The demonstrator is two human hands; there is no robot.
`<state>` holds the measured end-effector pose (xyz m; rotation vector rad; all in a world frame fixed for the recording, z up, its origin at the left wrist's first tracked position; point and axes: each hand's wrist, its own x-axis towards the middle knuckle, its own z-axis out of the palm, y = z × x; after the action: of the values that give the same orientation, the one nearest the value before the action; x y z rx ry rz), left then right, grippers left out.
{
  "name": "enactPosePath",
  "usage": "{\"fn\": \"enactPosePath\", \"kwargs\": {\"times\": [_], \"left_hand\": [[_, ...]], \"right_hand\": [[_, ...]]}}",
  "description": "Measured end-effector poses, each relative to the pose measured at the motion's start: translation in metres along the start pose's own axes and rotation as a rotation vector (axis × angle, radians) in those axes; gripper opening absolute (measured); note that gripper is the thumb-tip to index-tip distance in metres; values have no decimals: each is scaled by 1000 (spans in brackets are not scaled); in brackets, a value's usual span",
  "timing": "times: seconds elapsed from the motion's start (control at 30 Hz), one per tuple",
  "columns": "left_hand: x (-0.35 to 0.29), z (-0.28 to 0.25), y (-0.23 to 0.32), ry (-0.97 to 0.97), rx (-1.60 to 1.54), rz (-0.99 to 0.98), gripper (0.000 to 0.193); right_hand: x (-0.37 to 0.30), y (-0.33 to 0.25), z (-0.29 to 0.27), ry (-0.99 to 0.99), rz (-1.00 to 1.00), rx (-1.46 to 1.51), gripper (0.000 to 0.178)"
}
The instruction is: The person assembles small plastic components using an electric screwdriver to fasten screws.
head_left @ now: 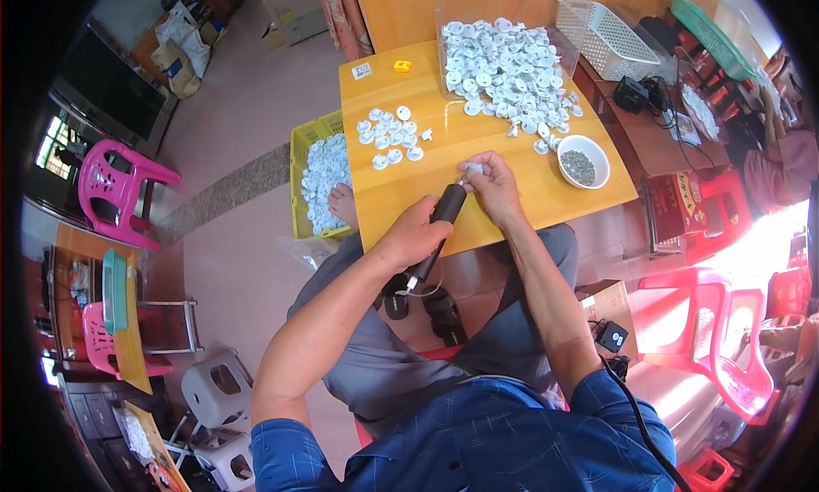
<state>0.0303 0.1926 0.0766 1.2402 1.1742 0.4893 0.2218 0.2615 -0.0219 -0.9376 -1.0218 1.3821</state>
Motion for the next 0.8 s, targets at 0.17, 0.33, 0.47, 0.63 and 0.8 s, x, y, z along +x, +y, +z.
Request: {"fn": "enactPosePath", "kwargs": {"times": [0.17,0.33,0.47,0.63,0.8], "left_hand": [[-1,1,4,-23,-28,-29,44],[-2,2,5,-38,-67,-38,44],[-1,2,3,-37,-76,-34,43],[-1,2,2,-43,-128,-37,41],[-1,2,2,-53,-115,-39,40]], "right_hand": [[1,1,-2,8,5,16,12],[0,-3,0,20,12,13,12],[0,-4,1,12,10,11,12],[-2,-4,2,24,1,-2,13],[-2,-3,1,17,-2,19,13]]}}
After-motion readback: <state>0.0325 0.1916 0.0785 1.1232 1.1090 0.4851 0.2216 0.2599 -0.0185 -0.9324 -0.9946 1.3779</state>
